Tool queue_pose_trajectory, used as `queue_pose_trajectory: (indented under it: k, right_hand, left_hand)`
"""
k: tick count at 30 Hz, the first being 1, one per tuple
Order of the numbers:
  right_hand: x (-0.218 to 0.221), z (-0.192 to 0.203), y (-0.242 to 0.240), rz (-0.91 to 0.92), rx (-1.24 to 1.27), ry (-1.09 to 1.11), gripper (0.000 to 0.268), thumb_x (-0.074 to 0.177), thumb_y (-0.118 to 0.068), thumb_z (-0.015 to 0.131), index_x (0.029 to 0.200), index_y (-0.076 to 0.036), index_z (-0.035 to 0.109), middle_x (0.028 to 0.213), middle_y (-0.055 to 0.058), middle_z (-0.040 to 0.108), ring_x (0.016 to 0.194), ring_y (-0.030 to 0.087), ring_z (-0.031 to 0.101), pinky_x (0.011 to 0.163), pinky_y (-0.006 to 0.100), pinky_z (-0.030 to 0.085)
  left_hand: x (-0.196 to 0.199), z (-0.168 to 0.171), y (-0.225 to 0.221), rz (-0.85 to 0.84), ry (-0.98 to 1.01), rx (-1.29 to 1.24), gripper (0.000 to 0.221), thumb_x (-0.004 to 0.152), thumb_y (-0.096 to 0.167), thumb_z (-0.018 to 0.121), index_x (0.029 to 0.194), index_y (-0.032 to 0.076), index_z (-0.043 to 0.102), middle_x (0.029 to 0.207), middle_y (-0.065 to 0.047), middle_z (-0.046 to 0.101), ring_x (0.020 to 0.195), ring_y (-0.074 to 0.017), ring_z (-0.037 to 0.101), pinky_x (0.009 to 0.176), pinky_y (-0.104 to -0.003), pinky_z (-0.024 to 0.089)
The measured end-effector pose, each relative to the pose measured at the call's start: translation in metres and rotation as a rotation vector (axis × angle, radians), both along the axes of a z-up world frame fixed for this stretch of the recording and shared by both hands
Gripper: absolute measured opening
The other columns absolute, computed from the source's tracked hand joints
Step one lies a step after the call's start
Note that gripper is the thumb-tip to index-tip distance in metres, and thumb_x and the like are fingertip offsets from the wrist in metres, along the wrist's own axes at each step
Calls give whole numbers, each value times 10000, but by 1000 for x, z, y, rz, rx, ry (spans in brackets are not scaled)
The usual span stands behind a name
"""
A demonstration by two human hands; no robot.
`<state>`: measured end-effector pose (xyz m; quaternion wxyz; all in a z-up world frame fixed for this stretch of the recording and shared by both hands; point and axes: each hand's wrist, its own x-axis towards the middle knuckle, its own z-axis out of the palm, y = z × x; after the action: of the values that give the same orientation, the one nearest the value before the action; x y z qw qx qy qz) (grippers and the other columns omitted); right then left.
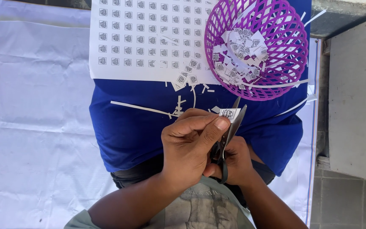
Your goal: Cutting individual small labels from a printed sheet using scissors and placing them into a basket
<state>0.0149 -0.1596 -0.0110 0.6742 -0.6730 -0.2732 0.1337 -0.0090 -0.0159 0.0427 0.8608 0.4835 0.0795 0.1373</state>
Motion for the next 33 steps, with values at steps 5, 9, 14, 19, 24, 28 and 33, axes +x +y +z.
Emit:
queue_pose_trajectory:
  k: [5, 9, 14, 19, 24, 28, 33]
  right_hand:
    - [1, 1, -1, -6, -22, 21, 479, 763, -529, 810, 741, -79, 647, 610, -43, 619, 508, 61, 493, 480, 219, 379]
    - [1, 0, 1, -20, -40, 7, 460, 754, -514, 814, 713, -88, 645, 593, -50, 601, 492, 58, 471, 471, 223, 359]
    - [2, 2, 2, -13, -28, 25, 432, 762, -478, 822, 717, -81, 657, 603, -44, 608, 500, 56, 464, 473, 217, 356]
    - [1, 2, 4, -38, -51, 29, 368, 747, -397, 845, 720, -61, 697, 646, -19, 636, 545, 78, 492, 520, 225, 390]
    - [1, 4, 4, 4, -16, 70, 490, 758, -554, 810, 700, -97, 643, 593, -42, 607, 492, 59, 485, 474, 221, 353]
    - [2, 4, 4, 49, 22, 62, 546, 773, -609, 791, 731, -92, 621, 610, -35, 592, 508, 78, 490, 487, 232, 365]
    - [1, 0, 2, 36, -1, 23, 550, 770, -617, 781, 717, -100, 599, 595, -52, 561, 506, 70, 440, 491, 237, 337]
  left_hand:
    - [1, -1, 0, 2, 8, 10, 73, 963, 67, 743, 1005, 7, 749, 1040, -79, 675, 832, -95, 627, 747, -180, 528]
    - [2, -3, 0, 15, 8, 17, 64, 961, 63, 743, 996, 9, 744, 1025, -75, 674, 793, -83, 611, 713, -171, 516]
    - [3, -4, 0, 16, -15, 0, 68, 968, 57, 735, 1003, -1, 737, 1032, -78, 668, 806, -89, 625, 737, -176, 536]
    - [3, -3, 0, 22, -14, -3, 60, 969, 57, 731, 991, 1, 738, 1024, -77, 663, 806, -98, 621, 744, -201, 545]
    - [2, -3, -2, 61, -44, -81, 55, 972, 6, 726, 1024, 18, 740, 1036, -78, 676, 845, -106, 634, 792, -205, 538]
    - [1, -4, -3, 75, -47, -78, 52, 971, 30, 737, 1023, 30, 739, 1032, -74, 688, 818, -89, 636, 759, -190, 541]
    - [2, 1, -2, 74, -8, -1, 48, 965, 48, 735, 971, 0, 737, 1020, -79, 687, 802, -95, 633, 742, -187, 533]
